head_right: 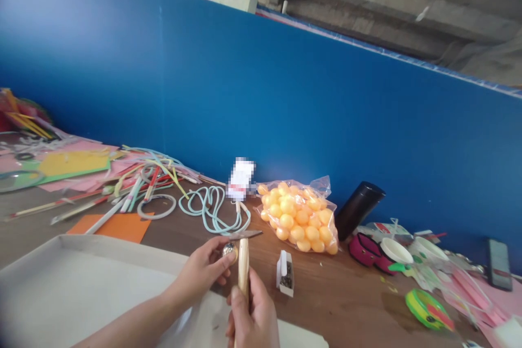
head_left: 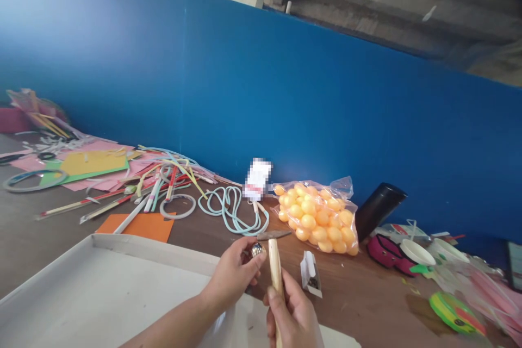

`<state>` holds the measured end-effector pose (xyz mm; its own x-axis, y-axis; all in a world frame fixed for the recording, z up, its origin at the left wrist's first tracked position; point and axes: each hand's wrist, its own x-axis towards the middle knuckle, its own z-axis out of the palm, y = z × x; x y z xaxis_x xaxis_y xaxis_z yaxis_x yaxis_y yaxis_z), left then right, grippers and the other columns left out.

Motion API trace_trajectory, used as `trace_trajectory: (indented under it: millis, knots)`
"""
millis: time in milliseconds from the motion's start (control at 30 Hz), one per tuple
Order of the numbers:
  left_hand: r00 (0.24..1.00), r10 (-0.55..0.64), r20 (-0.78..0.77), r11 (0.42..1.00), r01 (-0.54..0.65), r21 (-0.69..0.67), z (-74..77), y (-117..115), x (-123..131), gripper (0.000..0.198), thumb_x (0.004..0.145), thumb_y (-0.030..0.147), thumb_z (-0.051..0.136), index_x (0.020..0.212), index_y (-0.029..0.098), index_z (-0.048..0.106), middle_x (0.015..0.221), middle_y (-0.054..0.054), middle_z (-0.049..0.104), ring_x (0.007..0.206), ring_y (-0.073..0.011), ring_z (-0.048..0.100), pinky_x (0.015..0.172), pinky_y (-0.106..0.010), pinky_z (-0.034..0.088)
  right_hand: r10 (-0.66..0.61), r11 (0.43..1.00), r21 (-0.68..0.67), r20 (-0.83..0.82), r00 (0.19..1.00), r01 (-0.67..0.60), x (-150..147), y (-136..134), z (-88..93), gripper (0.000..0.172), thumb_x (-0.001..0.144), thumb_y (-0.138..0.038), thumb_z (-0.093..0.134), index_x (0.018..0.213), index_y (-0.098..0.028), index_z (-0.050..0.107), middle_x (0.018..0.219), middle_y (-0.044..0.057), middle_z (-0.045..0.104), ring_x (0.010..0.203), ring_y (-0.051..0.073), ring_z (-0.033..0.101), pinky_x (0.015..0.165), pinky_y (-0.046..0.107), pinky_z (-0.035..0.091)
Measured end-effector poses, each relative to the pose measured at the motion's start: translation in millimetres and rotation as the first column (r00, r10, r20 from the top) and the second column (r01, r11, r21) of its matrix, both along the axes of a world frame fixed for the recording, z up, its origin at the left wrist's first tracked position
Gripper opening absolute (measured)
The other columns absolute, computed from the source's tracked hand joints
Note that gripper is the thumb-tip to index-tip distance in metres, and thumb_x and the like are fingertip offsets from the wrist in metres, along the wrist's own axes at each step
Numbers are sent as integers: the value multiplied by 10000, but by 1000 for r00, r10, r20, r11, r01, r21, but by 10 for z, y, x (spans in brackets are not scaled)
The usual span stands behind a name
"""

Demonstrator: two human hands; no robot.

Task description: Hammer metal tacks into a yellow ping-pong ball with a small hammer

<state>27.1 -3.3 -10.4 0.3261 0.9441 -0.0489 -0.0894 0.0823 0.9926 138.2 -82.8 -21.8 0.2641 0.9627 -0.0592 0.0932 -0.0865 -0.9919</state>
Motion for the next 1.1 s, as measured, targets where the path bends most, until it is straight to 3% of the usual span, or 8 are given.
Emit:
trace_trajectory:
  millis: [533,767,900,1100]
  knots:
    - [1000,-5,8,1000,5,3,-2,-5,-1,311,732,340,595,969,141,569,554,20,548,473,-108,529,418,-198,451,-29,999,-20,8,1000,29,-18,-10,-1,632,747,-531,532,1217,-122,432,560,-33,526,329,56,390,279,139,288]
    - [968,74,240,987,-37,-158,25,80,-42,417,694,370,668,1037,155,566,715,0,546,588,-112,580,518,-226,516,-146,989,-16,-118,982,145,-64,-44,69,662,693,-562,597,1197,-151,474,591,-23,560,296,39,375,263,136,287]
    - [922,81,379,974,8,-228,15,119,-72,419,704,360,674,1058,161,573,776,-17,558,619,-104,592,554,-215,518,-221,975,-32,-190,957,219,-82,-55,62,659,671,-564,620,1191,-178,498,641,-16,576,302,32,391,262,130,274]
    - [909,77,410,976,15,-216,20,97,-71,426,718,356,665,1084,160,571,768,-22,570,638,-120,608,575,-231,527,-175,982,55,-81,981,179,-85,-79,15,613,717,-555,583,1183,-159,551,629,-3,588,303,31,417,280,130,294]
